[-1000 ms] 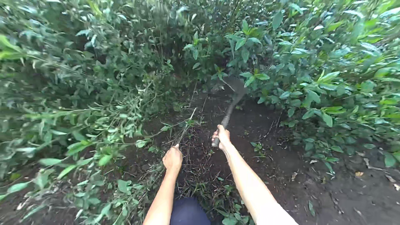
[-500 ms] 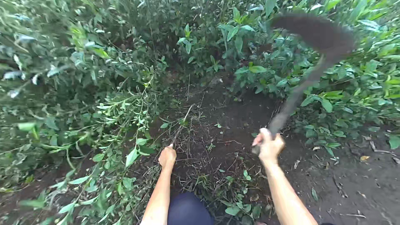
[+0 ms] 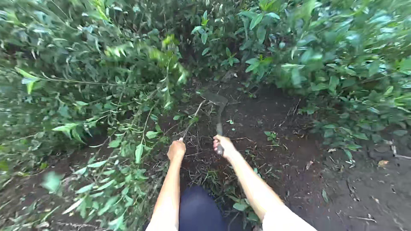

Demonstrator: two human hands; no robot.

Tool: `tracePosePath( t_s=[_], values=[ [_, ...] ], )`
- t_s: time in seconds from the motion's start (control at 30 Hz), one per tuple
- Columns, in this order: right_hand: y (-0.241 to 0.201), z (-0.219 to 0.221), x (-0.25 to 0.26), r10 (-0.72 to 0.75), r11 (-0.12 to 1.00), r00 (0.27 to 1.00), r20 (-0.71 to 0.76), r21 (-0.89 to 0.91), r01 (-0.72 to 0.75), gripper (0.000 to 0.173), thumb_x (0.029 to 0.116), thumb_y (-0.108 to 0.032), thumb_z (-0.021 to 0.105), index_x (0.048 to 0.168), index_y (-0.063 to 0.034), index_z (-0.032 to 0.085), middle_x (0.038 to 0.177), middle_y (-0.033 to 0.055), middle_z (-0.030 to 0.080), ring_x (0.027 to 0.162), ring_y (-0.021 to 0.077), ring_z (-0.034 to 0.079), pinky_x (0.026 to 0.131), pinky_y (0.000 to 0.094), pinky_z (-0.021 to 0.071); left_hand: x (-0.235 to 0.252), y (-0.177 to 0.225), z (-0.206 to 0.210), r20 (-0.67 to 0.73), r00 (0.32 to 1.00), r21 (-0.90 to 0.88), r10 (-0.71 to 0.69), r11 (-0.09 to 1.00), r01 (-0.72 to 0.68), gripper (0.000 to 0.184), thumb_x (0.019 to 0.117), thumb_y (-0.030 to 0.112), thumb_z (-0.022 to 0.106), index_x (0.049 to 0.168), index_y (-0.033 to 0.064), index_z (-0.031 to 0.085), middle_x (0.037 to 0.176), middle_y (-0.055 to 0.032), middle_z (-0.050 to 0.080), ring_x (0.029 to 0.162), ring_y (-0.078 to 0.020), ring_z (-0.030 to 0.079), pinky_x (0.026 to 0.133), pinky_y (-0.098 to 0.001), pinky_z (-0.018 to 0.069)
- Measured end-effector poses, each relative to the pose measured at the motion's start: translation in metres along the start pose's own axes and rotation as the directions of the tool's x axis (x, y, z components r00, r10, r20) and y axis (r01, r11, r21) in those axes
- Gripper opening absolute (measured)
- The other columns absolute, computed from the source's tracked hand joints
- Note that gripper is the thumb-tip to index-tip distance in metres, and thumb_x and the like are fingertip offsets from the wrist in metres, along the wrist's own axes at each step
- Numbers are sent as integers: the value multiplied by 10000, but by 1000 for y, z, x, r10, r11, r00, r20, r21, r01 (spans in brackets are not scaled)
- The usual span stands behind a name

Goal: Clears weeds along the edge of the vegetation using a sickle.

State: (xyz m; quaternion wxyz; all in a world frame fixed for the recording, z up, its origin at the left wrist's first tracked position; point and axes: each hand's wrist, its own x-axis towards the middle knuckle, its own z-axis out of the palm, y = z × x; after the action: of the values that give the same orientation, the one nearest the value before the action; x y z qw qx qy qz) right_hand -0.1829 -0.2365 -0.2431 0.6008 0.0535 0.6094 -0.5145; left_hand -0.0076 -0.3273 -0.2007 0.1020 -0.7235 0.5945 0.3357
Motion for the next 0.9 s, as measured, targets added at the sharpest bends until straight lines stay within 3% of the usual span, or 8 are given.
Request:
tracePosePath(
  t_s=[0.17,0.33,0.47,0.53,0.63,0.7,0.77,0.9],
  values=[
    [-17,-130,-73,-398,883,868,-296,-382,274,241,1028,-145,588,1194,27,557,718,53,578,515,134,570,480,306,530,20,-11,23,72,997,-14,27,1000,-26,598,1113,441,290,1298,-15,628,1351,-253,623,1287,-391,594,1036,-609,465],
    [-49,-228,-154,-827,459,233,-512,-375,805,139,999,-112,511,1054,15,526,634,-32,617,518,113,641,556,323,619,34,-17,31,109,994,-99,8,995,3,580,1113,419,323,1261,-42,643,1329,-276,620,1272,-393,592,1048,-590,453],
    [-146,-218,-174,-747,111,37,-664,-69,991,326,1102,-185,240,874,-143,470,640,-34,532,603,148,607,661,359,592,39,-20,39,161,987,-248,8,968,32,542,1114,398,373,1236,-63,631,1231,-269,627,1123,-352,614,978,-528,469],
    [-149,-143,-146,-679,121,108,-726,35,992,323,1099,-226,233,928,-120,485,653,-21,535,590,125,582,613,336,559,36,-16,39,188,982,-339,11,939,54,514,1115,386,385,1214,-63,615,1089,-217,607,933,-284,584,866,-464,488],
    [-5,7,-55,-621,670,690,-372,206,714,103,975,-156,464,965,-79,532,689,-18,548,557,61,530,530,264,485,21,-14,20,177,984,-450,-14,888,94,460,1111,377,414,1075,-33,619,841,-89,505,690,-174,455,678,-359,434],
    [64,51,-17,-241,969,969,56,74,236,89,1034,-112,533,1036,-23,527,685,6,501,490,77,485,448,242,465,10,-21,-7,151,988,-499,-41,859,112,434,1103,394,431,1087,0,613,805,-48,481,652,-139,443,642,-323,430],
    [56,53,-13,73,992,984,164,-110,-55,103,1045,-97,532,1113,-21,521,687,23,503,465,100,489,423,244,468,7,-27,-21,144,989,-495,-41,862,107,464,1105,420,417,1140,-2,608,854,-70,507,706,-160,474,700,-347,452],
    [33,-30,-27,-68,957,995,-80,-288,42,209,1042,-194,600,1140,-11,577,677,22,526,472,103,496,434,264,462,2,-21,-8,184,983,-425,-19,900,97,492,1106,449,391,1046,20,625,777,-41,489,638,-144,447,643,-335,431]
  ],
)
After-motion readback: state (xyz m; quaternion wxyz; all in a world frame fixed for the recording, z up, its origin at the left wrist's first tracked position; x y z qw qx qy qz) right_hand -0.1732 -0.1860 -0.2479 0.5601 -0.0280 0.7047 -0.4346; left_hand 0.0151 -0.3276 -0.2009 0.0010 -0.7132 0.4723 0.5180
